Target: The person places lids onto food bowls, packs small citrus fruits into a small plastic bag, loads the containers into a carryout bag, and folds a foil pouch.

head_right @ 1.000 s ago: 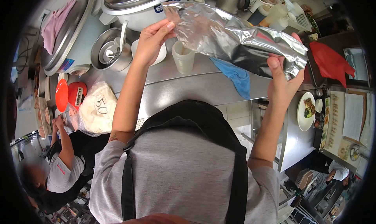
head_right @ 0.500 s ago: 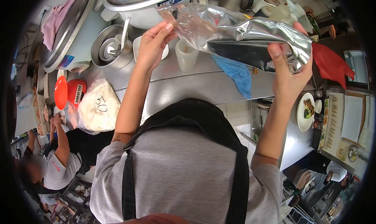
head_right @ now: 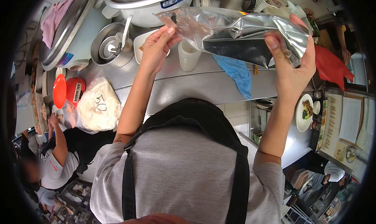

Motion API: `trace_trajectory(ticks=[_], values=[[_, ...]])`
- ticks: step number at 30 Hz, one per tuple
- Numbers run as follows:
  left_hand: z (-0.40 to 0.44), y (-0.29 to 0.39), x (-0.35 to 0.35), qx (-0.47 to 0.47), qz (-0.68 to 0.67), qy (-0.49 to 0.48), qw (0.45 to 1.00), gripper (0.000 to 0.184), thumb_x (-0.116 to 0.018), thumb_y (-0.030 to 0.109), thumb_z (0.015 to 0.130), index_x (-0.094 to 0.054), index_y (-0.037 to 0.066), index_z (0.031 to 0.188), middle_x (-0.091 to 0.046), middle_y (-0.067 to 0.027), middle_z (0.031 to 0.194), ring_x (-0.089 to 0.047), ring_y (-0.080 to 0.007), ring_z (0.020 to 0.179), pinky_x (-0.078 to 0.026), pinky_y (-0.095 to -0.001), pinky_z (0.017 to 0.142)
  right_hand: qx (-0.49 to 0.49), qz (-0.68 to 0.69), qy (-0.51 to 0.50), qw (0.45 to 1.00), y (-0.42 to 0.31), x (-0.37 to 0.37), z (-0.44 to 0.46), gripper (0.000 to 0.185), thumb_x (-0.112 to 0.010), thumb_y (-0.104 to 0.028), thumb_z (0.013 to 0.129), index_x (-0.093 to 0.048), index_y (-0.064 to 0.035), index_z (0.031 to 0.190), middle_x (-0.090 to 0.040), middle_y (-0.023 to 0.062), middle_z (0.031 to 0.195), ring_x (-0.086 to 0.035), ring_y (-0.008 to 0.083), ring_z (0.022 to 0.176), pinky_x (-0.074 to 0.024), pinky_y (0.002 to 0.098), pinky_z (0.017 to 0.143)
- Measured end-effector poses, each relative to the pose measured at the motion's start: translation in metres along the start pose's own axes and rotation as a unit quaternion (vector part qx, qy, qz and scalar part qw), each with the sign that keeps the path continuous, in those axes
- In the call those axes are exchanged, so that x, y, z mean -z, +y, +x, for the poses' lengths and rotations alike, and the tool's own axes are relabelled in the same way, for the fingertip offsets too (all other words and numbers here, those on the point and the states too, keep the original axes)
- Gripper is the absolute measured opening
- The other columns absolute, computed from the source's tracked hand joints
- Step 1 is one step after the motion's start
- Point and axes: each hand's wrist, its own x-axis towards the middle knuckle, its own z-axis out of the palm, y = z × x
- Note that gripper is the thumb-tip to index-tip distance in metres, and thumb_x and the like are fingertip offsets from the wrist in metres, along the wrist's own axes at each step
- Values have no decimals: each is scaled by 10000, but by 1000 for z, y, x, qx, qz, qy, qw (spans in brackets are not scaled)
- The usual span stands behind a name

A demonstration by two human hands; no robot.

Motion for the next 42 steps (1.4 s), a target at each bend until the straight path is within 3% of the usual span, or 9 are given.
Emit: trace_trajectory(ticks=[10, 24, 27, 30, 36, 42], values=[[-3, -4, 7, 2, 1, 14, 1000, 204, -572, 136, 912, -637, 22, 1067, -663, -70, 1017, -626, -146, 906, -492, -318, 884, 11, -33, -27, 999, -7, -10, 7, 470, -721, -14, 769, -541, 1, 1203, -683, 67, 872, -622, 98, 829, -473, 219, 804], [-5, -10, 11, 25, -2, 4, 1000, 214, -582, 133, 909, -634, 13, 1079, -655, -64, 1042, -602, -116, 924, -472, -269, 883, 1, -61, -29, 998, 2, -7, 9, 462, -748, -47, 758, -563, -17, 1181, -668, 36, 920, -595, 90, 861, -455, 227, 822], [-5, -10, 13, 27, -1, -4, 1000, 211, -584, 126, 908, -635, 8, 1075, -652, -63, 1043, -593, -106, 919, -470, -256, 869, -5, -26, -66, 997, -5, -6, 9, 475, -758, -47, 744, -563, -22, 1177, -652, 42, 960, -598, 96, 874, -456, 235, 826], [-3, -10, 14, 19, 5, -7, 1000, 178, -583, 116, 907, -636, 10, 1040, -652, -61, 1031, -599, -114, 922, -478, -270, 872, 36, -100, -53, 993, -7, -3, 8, 485, -762, -22, 724, -561, -12, 1165, -638, 54, 1006, -605, 112, 899, -462, 244, 836], [-2, -5, 7, 10, 1, -17, 1000, 185, -574, 74, 900, -595, 6, 1071, -637, -76, 1061, -604, -153, 987, -481, -322, 928, 99, -117, 1, 988, -9, -11, 3, 458, -731, 54, 720, -559, 17, 1143, -630, 75, 1039, -616, 146, 931, -477, 260, 852], [-6, -11, 6, 10, 3, 3, 1000, 277, -586, 47, 882, -530, -14, 1146, -610, -113, 1115, -589, -167, 1032, -475, -326, 945, 73, -90, -3, 993, -9, -11, 4, 409, -704, 68, 740, -573, 23, 1125, -644, 86, 1020, -626, 149, 915, -489, 263, 844]])
